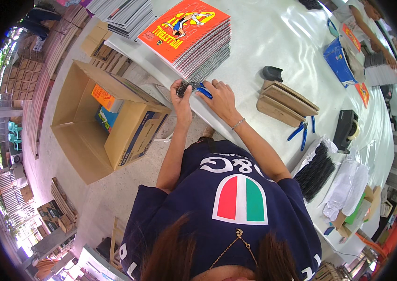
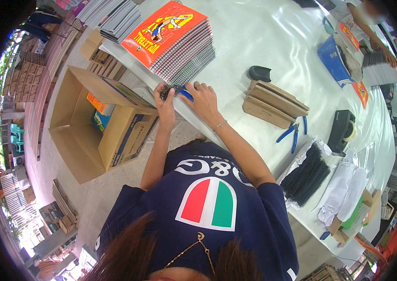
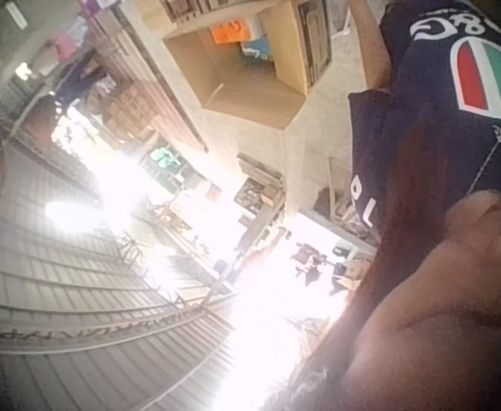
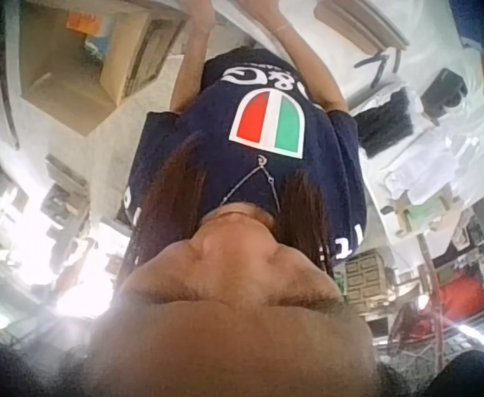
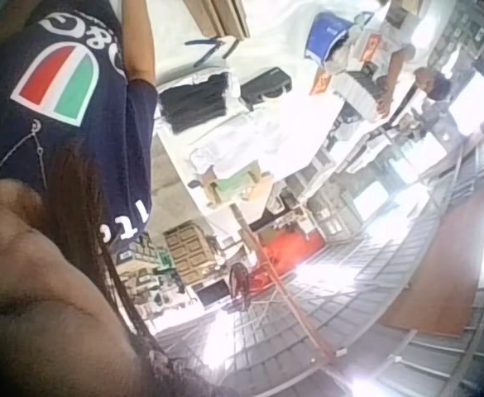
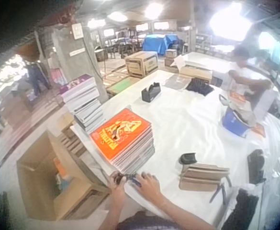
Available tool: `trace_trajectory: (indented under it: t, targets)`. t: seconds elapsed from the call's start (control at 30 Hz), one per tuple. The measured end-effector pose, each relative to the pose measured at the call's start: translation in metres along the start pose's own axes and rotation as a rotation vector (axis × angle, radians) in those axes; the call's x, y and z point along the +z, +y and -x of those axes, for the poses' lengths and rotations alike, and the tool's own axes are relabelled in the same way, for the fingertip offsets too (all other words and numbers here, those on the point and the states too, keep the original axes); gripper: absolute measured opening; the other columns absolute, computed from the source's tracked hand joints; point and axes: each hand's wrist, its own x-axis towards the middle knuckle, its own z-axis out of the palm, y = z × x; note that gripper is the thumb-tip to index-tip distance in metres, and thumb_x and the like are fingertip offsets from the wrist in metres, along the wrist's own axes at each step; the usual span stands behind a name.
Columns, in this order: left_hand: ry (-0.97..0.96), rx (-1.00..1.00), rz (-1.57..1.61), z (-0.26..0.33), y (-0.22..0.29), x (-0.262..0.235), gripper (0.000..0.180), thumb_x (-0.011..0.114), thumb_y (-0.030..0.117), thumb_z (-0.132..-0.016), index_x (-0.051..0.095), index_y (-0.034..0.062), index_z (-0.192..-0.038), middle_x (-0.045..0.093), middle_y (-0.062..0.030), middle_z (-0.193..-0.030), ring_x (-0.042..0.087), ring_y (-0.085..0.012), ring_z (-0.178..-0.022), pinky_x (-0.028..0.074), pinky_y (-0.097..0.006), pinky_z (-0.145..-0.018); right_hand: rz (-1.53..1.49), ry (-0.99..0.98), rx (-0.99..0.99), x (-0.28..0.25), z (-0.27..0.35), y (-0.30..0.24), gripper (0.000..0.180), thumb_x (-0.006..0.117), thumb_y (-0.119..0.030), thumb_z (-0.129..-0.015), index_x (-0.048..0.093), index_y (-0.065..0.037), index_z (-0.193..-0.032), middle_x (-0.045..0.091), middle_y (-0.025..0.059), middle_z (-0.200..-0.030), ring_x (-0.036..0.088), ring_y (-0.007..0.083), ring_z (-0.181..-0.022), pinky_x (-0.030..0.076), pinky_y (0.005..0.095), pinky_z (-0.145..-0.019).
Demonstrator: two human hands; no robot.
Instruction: The person manually binds notebooks by sliding a spiral spine through pre-punched holes and then uses pliers to trim and crimp the ends of the spines.
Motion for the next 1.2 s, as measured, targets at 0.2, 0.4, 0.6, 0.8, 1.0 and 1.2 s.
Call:
trace_trajectory:
  t: [0.2, 0.4, 0.6, 0.8, 1.0, 1.2]
  targets:
    - [0.0, -0.047, 0.08, -0.002, -0.007, -0.004, 0.026, 0.063, 0.005, -0.092, 0.054, 0.0031, -0.117, 0.055, -0.0011, -0.104, 0.05, -0.0092, -0.096, 0.041, -0.025, -0.087, -0.21, -0.193, 0.177, -0.001, 0.0, -0.002, 0.035, 0.063, -0.045, -0.089, 0.064, -0.011, -0.098, 0.064, 0.0118, -0.08, 0.066, 0.0324, -0.072, 0.052, 0.0426, -0.059]
    - [-0.035, -0.092, 0.178, -0.004, -0.012, -0.009, 0.022, 0.059, 0.012, -0.098, 0.052, 0.005, -0.118, 0.052, -0.0015, -0.106, 0.049, -0.0101, -0.098, 0.04, -0.025, -0.091, -0.139, -0.165, 0.178, -0.008, 0.008, 0.002, 0.039, 0.063, -0.046, -0.089, 0.063, -0.01, -0.104, 0.062, 0.0106, -0.085, 0.063, 0.0307, -0.078, 0.048, 0.0423, -0.066]
    - [0.066, -0.161, 0.344, -0.004, -0.011, -0.006, 0.028, 0.063, 0.011, -0.095, 0.053, 0.0036, -0.12, 0.056, -0.0011, -0.105, 0.051, -0.0103, -0.097, 0.042, -0.025, -0.089, -0.006, -0.088, 0.074, 0.0, 0.007, 0.002, 0.048, 0.063, -0.051, -0.086, 0.062, -0.012, -0.115, 0.06, 0.0094, -0.099, 0.055, 0.0281, -0.09, 0.037, 0.0422, -0.078]
    - [-0.023, -0.15, 0.133, -0.004, -0.014, -0.01, 0.032, 0.064, 0.004, -0.092, 0.051, 0.0038, -0.121, 0.053, -0.0016, -0.107, 0.051, -0.0087, -0.096, 0.044, -0.023, -0.084, -0.012, -0.065, 0.051, 0.008, 0.006, 0.001, 0.05, 0.062, -0.053, -0.086, 0.063, -0.012, -0.115, 0.06, 0.0091, -0.097, 0.056, 0.0278, -0.089, 0.037, 0.0419, -0.077]
    - [-0.055, -0.146, 0.114, -0.004, -0.017, -0.013, 0.025, 0.063, 0.005, -0.093, 0.054, 0.0029, -0.116, 0.054, -0.0009, -0.103, 0.051, -0.0076, -0.092, 0.044, -0.023, -0.082, 0.008, -0.026, 0.03, 0.007, 0.006, 0.001, 0.05, 0.062, -0.053, -0.085, 0.064, -0.012, -0.113, 0.06, 0.0093, -0.096, 0.055, 0.0274, -0.088, 0.037, 0.0417, -0.077]
    - [-0.053, -0.164, 0.12, -0.003, -0.018, -0.014, 0.022, 0.061, 0.007, -0.095, 0.055, 0.0032, -0.116, 0.054, -0.0005, -0.103, 0.051, -0.0071, -0.093, 0.044, -0.023, -0.082, 0.006, 0.009, -0.011, 0.008, 0.004, 0.002, 0.044, 0.063, -0.05, -0.086, 0.064, -0.011, -0.108, 0.062, 0.0096, -0.092, 0.06, 0.0278, -0.085, 0.042, 0.0408, -0.071]
